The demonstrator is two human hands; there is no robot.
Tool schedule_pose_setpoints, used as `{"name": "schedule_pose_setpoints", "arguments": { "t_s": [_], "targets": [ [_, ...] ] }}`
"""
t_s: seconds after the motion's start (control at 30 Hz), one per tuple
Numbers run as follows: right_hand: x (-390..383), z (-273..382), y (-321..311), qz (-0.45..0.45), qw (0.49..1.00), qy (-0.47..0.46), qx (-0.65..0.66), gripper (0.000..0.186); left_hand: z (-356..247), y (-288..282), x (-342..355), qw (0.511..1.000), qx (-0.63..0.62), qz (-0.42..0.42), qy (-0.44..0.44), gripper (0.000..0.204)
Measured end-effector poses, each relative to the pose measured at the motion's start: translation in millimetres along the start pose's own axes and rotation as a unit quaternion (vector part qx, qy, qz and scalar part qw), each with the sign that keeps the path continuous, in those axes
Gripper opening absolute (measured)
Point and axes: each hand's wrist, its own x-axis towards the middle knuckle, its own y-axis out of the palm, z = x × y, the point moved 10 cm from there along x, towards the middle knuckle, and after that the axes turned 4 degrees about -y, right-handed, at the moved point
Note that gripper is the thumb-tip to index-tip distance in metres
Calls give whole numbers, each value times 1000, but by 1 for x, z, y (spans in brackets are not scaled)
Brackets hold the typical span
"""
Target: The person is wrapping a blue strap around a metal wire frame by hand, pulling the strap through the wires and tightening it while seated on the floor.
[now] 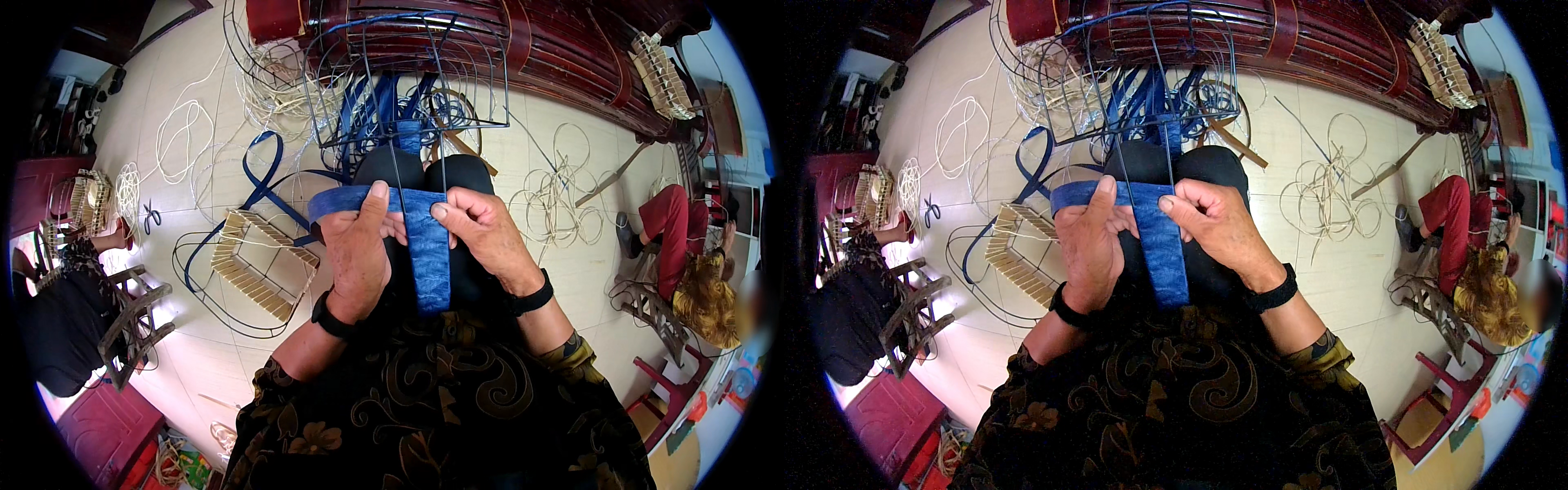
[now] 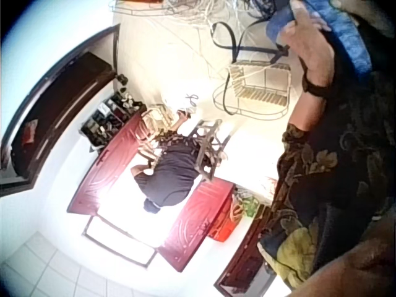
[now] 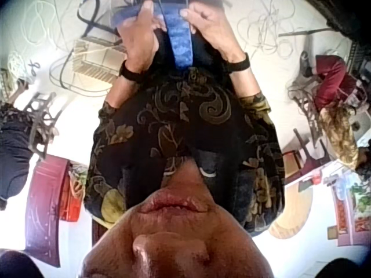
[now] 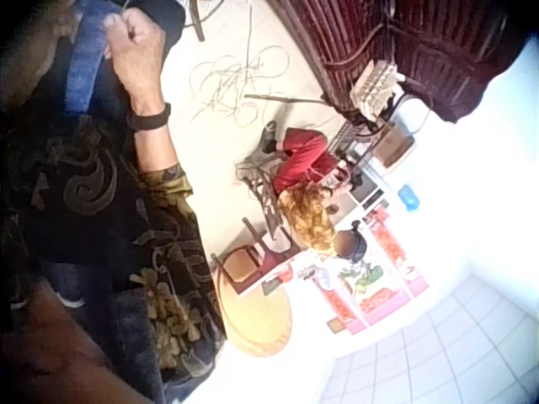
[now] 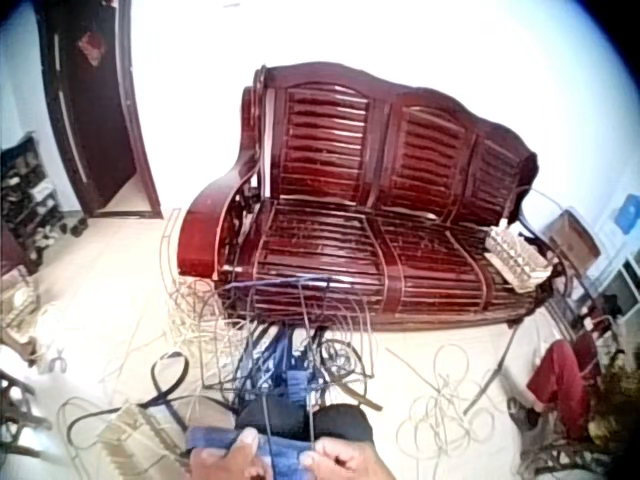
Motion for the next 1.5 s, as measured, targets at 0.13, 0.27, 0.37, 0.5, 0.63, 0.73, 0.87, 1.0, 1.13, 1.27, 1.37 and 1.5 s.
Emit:
{"name": "schedule_pose_setpoints", "arguments": {
  "t_s": [0.13, 0.27, 0.37, 0.5, 0.63, 0.73, 0.87, 1.0, 1.13, 1.27, 1.37, 1.5],
  "targets": [
    [4, 0, 1, -1, 1000, 5, 24, 30, -2, -3, 2, 1000, 23, -18, 4, 32],
    [6, 1, 21, 9, 994, 14, 110, 16, -11, -4, 2, 997, 74, -34, 17, 35],
    [0, -11, 53, 70, 955, 95, 273, 30, -12, -9, 0, 985, 159, -61, -3, 38],
    [-3, -18, 71, 105, 921, 131, 352, 22, -19, -9, -2, 983, 170, -57, 28, 39],
    [-2, -19, 73, 99, 928, 110, 342, 19, -17, -11, 4, 995, 86, -48, 33, 39],
    [-2, -20, 74, 91, 933, 115, 327, 18, -17, -17, 7, 994, 77, -71, 29, 37],
    [-2, -19, 68, 81, 942, 137, 296, 18, -39, -13, 2, 975, 177, -81, 105, 35],
    [-4, -18, 62, 66, 953, 143, 259, 20, -61, 7, -8, 926, 302, -63, 217, 35],
    [12, -6, 40, -5, 980, 56, 192, 24, -70, 22, -13, 889, 352, -52, 287, 33],
    [33, 8, 14, -56, 986, -1, 154, 33, -84, 42, -21, 822, 423, -33, 380, 13],
    [39, 21, 12, -72, 991, -55, 95, 42, -93, 52, -23, 801, 435, -27, 410, 10],
    [32, 29, 15, -103, 991, -83, 31, 68, -99, 53, -15, 849, 389, -26, 357, 8]
  ]
}}
